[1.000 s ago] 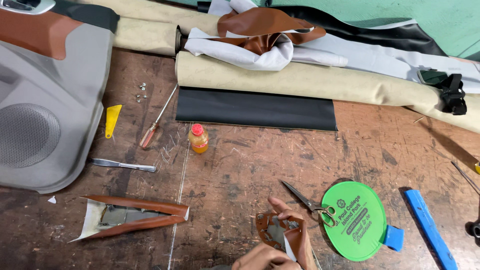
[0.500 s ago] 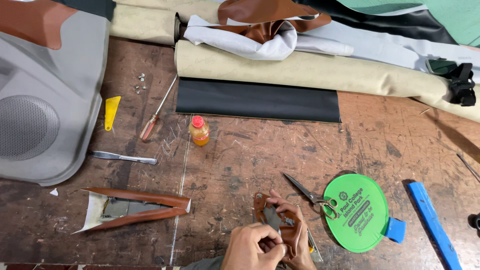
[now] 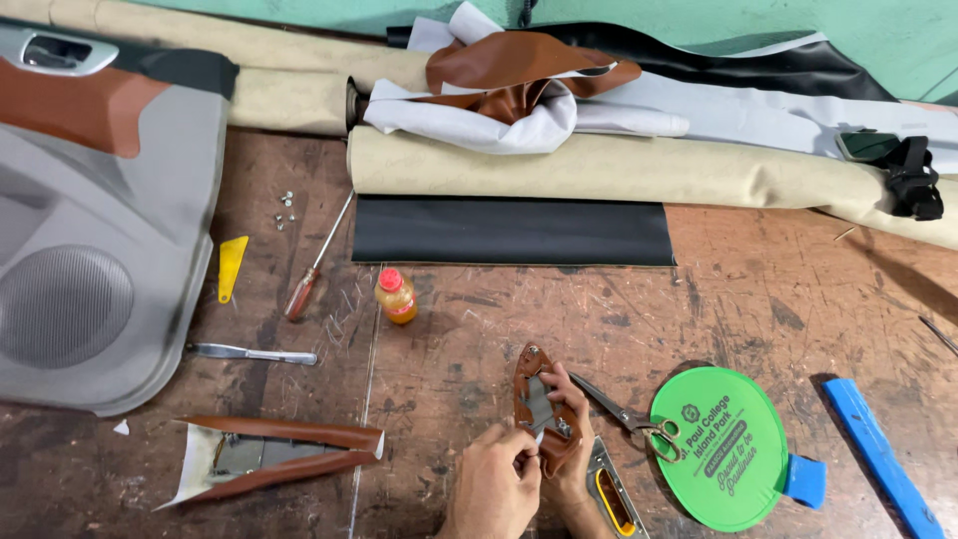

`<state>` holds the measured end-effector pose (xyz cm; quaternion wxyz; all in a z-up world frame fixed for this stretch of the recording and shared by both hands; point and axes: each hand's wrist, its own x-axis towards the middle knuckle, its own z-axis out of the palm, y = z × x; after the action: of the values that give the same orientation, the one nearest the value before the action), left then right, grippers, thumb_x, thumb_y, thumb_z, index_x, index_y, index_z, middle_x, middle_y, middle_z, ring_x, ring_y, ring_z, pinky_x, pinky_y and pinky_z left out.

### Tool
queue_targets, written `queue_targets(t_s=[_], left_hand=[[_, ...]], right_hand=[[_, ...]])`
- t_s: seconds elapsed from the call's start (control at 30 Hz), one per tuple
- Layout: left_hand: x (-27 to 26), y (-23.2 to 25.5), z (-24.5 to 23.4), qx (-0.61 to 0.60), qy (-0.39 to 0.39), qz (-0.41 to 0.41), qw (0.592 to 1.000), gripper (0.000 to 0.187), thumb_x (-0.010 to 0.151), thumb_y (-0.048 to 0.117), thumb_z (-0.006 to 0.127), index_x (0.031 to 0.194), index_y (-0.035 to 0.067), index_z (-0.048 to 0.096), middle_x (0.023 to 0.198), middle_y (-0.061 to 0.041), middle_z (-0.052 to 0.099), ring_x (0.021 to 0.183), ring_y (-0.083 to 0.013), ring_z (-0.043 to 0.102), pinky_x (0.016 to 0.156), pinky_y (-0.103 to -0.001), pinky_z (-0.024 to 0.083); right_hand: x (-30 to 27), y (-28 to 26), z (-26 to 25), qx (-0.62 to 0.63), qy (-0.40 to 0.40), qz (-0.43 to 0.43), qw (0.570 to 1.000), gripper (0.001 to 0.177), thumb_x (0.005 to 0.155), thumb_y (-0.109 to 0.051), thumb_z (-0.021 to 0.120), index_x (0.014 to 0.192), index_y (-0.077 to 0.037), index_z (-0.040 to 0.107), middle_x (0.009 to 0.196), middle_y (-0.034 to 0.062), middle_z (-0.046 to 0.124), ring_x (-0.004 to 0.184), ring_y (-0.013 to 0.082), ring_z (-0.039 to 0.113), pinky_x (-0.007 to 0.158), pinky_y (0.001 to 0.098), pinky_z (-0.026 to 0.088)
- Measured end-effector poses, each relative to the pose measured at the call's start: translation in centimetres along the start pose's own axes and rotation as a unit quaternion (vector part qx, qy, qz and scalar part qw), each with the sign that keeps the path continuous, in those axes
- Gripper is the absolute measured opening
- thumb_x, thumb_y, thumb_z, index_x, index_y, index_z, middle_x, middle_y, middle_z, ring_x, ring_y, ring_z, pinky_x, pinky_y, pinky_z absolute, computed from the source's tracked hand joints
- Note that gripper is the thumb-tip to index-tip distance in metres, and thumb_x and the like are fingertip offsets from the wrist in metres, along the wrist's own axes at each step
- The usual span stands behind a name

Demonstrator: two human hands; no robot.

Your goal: The person attaches leather material to a wooden frame part using a manual staple gun and shears. They pull the material taut, staple it in place, and trim excess fabric with shears.

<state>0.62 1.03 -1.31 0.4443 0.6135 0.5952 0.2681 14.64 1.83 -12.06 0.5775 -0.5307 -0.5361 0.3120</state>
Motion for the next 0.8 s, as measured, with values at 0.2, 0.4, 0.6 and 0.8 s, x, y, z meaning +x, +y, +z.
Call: queue_targets(t_s=[0.2,0.4,0.6,0.8], left_hand=[[1.8,-0.8,0.3,-0.068,-0.062,-0.143,0.985,0.038,0.083,0.011,0.079,0.114,0.004,0.058,0.088,-0.011,0.075,0.072,-0.0202,0.076,0.073,-0.032,0.062],[3.1,-0.7,-0.4,-0.303,-0.138,-0.329,0.884,0.054,0.086,-0.007,0.069,0.133,-0.004,0.042,0.082,-0.017,0.074,0.064,-0.0236,0.074,0.058,-0.030,0.063],[4.8,-5.6,2.8,-0.304,-0.147,-0.268,0.902,0.051,0.085,-0.005,0.072,0.131,-0.007,0.048,0.080,-0.016,0.076,0.063,-0.0180,0.070,0.055,-0.027,0.057],[5.6,-6.1,4.4,-0.223,-0.136,-0.218,0.940,0.060,0.079,-0.001,0.077,0.131,-0.006,0.046,0.081,-0.016,0.075,0.062,-0.0187,0.070,0.052,-0.027,0.054]], right_hand=[[0.8,3.2,1.7,0.143,0.075,-0.036,0.986,0.049,0.081,-0.005,0.077,0.121,-0.010,0.049,0.147,0.0157,0.052,0.154,0.0398,0.034,0.118,0.0574,0.040],[0.5,4.2,0.5,0.148,0.017,-0.053,0.987,0.050,0.083,-0.002,0.074,0.126,-0.012,0.049,0.158,0.0161,0.043,0.159,0.0399,0.025,0.121,0.0553,0.037],[2.3,3.5,-1.0,-0.115,-0.076,-0.072,0.988,0.070,0.071,-0.003,0.085,0.132,-0.008,0.050,0.156,0.0127,0.048,0.151,0.0380,0.039,0.117,0.0449,0.045],[2.7,4.3,-2.5,-0.065,-0.129,0.021,0.989,0.073,0.071,-0.004,0.083,0.136,-0.008,0.050,0.159,0.0133,0.048,0.131,0.0375,0.062,0.106,0.0419,0.057]])
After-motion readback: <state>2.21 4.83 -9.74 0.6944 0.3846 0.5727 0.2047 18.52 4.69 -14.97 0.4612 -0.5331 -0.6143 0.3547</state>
